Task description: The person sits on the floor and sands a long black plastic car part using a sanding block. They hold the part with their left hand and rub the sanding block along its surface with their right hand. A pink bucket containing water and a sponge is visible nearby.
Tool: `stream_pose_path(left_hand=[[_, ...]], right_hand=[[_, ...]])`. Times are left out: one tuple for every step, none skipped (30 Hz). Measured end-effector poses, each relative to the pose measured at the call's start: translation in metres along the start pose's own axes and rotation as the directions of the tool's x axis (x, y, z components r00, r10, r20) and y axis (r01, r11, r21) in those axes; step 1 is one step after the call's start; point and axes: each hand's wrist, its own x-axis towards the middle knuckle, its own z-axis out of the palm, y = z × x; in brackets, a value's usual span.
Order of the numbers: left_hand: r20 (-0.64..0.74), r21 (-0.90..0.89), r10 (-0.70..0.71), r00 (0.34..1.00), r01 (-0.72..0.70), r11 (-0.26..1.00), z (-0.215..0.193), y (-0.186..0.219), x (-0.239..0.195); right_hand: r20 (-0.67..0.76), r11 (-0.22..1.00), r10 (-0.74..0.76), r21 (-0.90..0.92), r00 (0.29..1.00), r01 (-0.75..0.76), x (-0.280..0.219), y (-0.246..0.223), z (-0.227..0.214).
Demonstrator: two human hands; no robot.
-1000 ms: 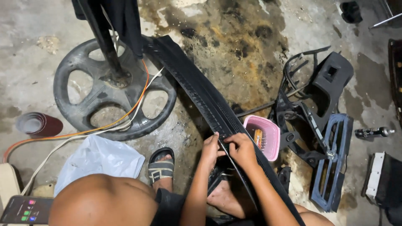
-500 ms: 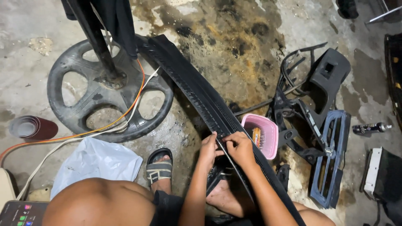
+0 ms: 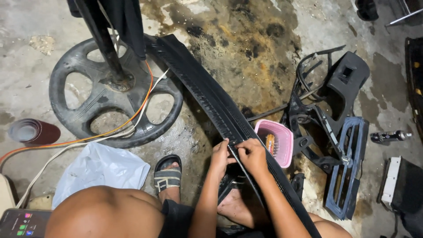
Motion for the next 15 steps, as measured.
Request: stream_pose_path(left_hand=[[-0.005,-0.003,0.0,1.0,0.0,1.0,-0.011,-0.018,0.019],[-0.042,0.023,0.011,0.999,-0.01,1.0,-0.022,-0.036,0.038],[-0.076,0.05,0.02,0.997,-0.016,0.999,-0.032,-0.056,0.055],[-0.079,0.047,0.017,0.997,-0.013,0.999,-0.025,-0.042,0.038],[-0.081,0.055,0.017,0.997,-0.012,0.998,-0.016,-0.025,0.024],[-0.083,0.062,0.017,0.996,-0.012,0.998,-0.007,-0.008,0.01],[-0.086,0.059,0.019,0.996,-0.014,0.998,-0.004,-0.006,0.009],[-0.078,0.054,0.023,0.997,-0.019,0.998,-0.002,-0.005,0.009],[-0.072,0.051,0.025,0.997,-0.021,0.998,0.0,-0.004,0.009],[-0.076,0.049,0.024,0.997,-0.021,0.999,-0.007,-0.014,0.017],[-0.095,0.048,0.033,0.995,-0.028,0.998,-0.013,-0.024,0.026],[-0.115,0.048,0.041,0.993,-0.036,0.998,-0.02,-0.034,0.034],[-0.115,0.046,0.043,0.992,-0.038,0.998,-0.014,-0.028,0.028],[-0.089,0.049,0.031,0.996,-0.027,0.998,-0.008,-0.023,0.023],[-0.067,0.051,0.017,0.998,-0.014,0.999,-0.003,-0.019,0.016]], right_hand=[[0.006,1.0,-0.001,0.002,1.0,0.001,-0.002,-0.007,0.004],[0.015,1.0,-0.029,0.005,0.999,0.029,-0.004,-0.013,0.008],[0.023,0.998,-0.055,0.007,0.998,0.055,-0.008,-0.019,0.01],[0.028,0.999,-0.054,0.008,0.998,0.054,-0.01,-0.022,0.009],[0.03,0.998,-0.03,0.053,0.999,0.029,-0.008,-0.024,0.008],[0.032,0.995,-0.007,0.099,0.999,0.004,-0.006,-0.027,0.008],[0.035,0.995,-0.011,0.101,0.999,0.007,-0.004,-0.019,0.009],[0.007,0.999,0.007,0.04,1.0,-0.007,-0.002,-0.011,0.011],[-0.021,0.999,0.027,-0.021,0.999,-0.027,-0.001,-0.003,0.013],[-0.017,0.999,0.026,-0.019,1.0,-0.027,-0.004,-0.013,0.012],[0.004,1.0,0.007,0.026,1.0,-0.007,-0.008,-0.024,0.01],[0.024,0.997,-0.013,0.071,1.0,0.011,-0.012,-0.034,0.009],[0.024,0.997,-0.015,0.071,1.0,0.014,-0.009,-0.023,0.004],[0.021,0.999,0.015,0.051,1.0,-0.016,-0.005,-0.012,0.0],[0.021,0.998,0.045,0.032,0.999,-0.045,-0.004,-0.001,-0.004]])
